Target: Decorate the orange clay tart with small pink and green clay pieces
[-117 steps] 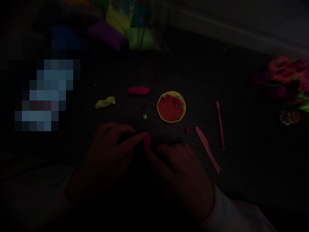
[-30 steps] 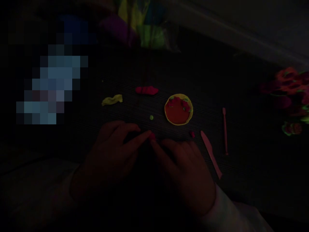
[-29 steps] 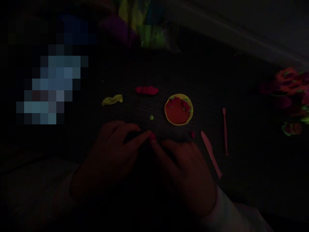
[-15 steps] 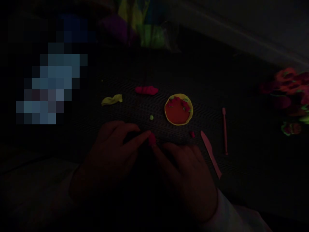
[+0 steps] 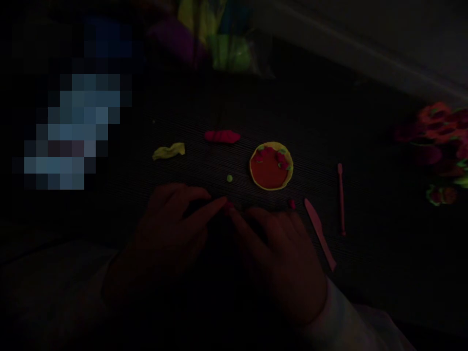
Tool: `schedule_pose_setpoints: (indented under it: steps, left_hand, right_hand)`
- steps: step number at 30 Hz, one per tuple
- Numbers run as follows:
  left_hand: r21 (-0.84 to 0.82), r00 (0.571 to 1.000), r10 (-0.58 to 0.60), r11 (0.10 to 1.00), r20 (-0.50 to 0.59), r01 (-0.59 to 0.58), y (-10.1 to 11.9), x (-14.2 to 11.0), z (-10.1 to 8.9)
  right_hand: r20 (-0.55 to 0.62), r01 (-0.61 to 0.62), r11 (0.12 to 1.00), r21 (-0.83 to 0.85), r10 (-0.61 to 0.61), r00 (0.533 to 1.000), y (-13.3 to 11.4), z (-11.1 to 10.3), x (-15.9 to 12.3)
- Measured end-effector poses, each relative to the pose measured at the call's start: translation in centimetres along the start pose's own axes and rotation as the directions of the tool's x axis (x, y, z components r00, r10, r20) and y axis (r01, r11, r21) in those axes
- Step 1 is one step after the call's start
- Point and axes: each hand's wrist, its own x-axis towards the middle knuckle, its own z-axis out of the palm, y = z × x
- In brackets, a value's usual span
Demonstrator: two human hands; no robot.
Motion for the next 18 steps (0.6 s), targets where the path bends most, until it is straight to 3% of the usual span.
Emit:
schedule_pose_setpoints:
  steps: [18]
  left_hand:
    - [-0.054, 0.999, -0.022, 0.998, -0.031, 0.02, -0.1, -0.1, -0.2]
  right_hand:
    - [0.036, -0.049, 0.986, -0.158, 0.055, 0.998, -0.3, 0.0, 1.6]
